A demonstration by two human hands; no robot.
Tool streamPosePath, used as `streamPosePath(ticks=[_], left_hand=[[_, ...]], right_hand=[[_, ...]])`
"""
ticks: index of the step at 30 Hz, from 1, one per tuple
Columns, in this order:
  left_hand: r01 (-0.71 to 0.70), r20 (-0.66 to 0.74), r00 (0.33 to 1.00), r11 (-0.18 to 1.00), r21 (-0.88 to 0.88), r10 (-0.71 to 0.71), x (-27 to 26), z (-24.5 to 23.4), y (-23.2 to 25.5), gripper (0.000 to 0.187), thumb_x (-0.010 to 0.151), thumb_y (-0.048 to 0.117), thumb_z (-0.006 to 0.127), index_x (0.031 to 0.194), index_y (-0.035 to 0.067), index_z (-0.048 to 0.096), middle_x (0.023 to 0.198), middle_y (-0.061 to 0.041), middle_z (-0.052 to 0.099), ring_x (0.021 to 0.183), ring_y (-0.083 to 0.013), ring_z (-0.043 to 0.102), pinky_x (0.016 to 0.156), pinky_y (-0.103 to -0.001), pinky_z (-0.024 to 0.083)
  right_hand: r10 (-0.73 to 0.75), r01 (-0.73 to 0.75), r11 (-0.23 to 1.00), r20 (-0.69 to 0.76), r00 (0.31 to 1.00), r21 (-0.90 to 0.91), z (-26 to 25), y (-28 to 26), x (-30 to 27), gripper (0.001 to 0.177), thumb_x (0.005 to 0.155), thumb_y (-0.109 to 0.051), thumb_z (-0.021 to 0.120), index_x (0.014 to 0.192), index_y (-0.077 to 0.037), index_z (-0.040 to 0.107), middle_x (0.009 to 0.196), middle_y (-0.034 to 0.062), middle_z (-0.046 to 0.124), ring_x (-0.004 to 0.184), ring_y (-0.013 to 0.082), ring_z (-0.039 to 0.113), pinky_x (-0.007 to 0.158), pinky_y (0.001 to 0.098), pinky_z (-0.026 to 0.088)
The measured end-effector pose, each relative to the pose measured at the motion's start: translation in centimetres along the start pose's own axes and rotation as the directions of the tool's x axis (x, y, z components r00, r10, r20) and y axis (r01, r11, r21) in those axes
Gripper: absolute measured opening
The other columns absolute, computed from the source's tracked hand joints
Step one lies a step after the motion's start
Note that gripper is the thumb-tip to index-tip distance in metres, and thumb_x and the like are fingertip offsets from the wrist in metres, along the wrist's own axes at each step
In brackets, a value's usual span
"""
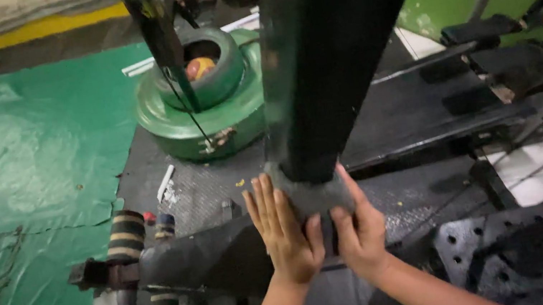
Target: Clean and wipe down various gym machines and exercise equipment with a cloth.
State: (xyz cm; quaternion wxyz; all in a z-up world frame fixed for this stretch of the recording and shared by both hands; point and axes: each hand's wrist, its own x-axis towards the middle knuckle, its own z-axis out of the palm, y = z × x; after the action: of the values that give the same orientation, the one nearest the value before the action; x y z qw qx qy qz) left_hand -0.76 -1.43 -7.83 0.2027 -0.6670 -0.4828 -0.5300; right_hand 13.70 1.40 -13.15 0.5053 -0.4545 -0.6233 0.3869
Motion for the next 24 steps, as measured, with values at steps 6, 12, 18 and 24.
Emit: streamPosePath(ticks=[6, 12, 18, 24], left_hand=[[-0.136, -0.104, 0.985, 0.990, 0.037, 0.139, 10.7, -3.1, 5.3, 0.066, 0.110, 0.038, 0.047, 0.158, -0.003, 0.026, 0.161, -0.032, 0.033, 0.154, -0.0508, 0.030, 0.131, -0.068, 0.015], [-0.059, -0.083, 0.995, 0.998, -0.027, 0.056, 10.1, -0.8, 3.3, 0.060, 0.115, 0.030, 0.044, 0.158, -0.007, 0.026, 0.162, -0.036, 0.034, 0.156, -0.0514, 0.037, 0.132, -0.067, 0.025], [-0.058, -0.043, 0.997, 0.997, 0.051, 0.060, 2.7, 0.4, 1.0, 0.064, 0.110, 0.029, 0.050, 0.156, -0.009, 0.027, 0.158, -0.039, 0.032, 0.149, -0.0559, 0.037, 0.125, -0.069, 0.027], [-0.056, -0.035, 0.998, 0.993, 0.108, 0.060, 10.1, 0.1, 3.9, 0.069, 0.104, 0.040, 0.049, 0.153, -0.007, 0.031, 0.158, -0.037, 0.031, 0.149, -0.0565, 0.030, 0.124, -0.069, 0.020]], right_hand=[[-0.718, 0.726, 0.679, -0.303, 0.626, -0.109, -3.1, -14.1, 4.3, 0.046, 0.115, -0.015, 0.047, 0.156, 0.004, 0.036, 0.162, 0.0225, 0.047, 0.149, 0.0329, 0.048, 0.128, 0.0385, 0.035], [-0.721, 0.706, 0.686, -0.294, 0.628, -0.176, -1.4, -11.1, 6.6, 0.058, 0.110, -0.019, 0.051, 0.158, 0.007, 0.031, 0.153, 0.0254, 0.050, 0.138, 0.0315, 0.056, 0.119, 0.0361, 0.044], [-0.575, 0.575, 0.816, -0.163, 0.801, -0.056, -1.1, -5.5, 3.1, 0.049, 0.108, -0.015, 0.053, 0.150, 0.008, 0.045, 0.142, 0.0219, 0.064, 0.125, 0.0259, 0.068, 0.107, 0.0358, 0.051], [-0.621, 0.629, 0.771, -0.330, 0.711, -0.095, -3.5, -10.1, 6.3, 0.045, 0.111, -0.019, 0.052, 0.151, 0.001, 0.050, 0.138, 0.0195, 0.066, 0.118, 0.0282, 0.066, 0.106, 0.0368, 0.051]])
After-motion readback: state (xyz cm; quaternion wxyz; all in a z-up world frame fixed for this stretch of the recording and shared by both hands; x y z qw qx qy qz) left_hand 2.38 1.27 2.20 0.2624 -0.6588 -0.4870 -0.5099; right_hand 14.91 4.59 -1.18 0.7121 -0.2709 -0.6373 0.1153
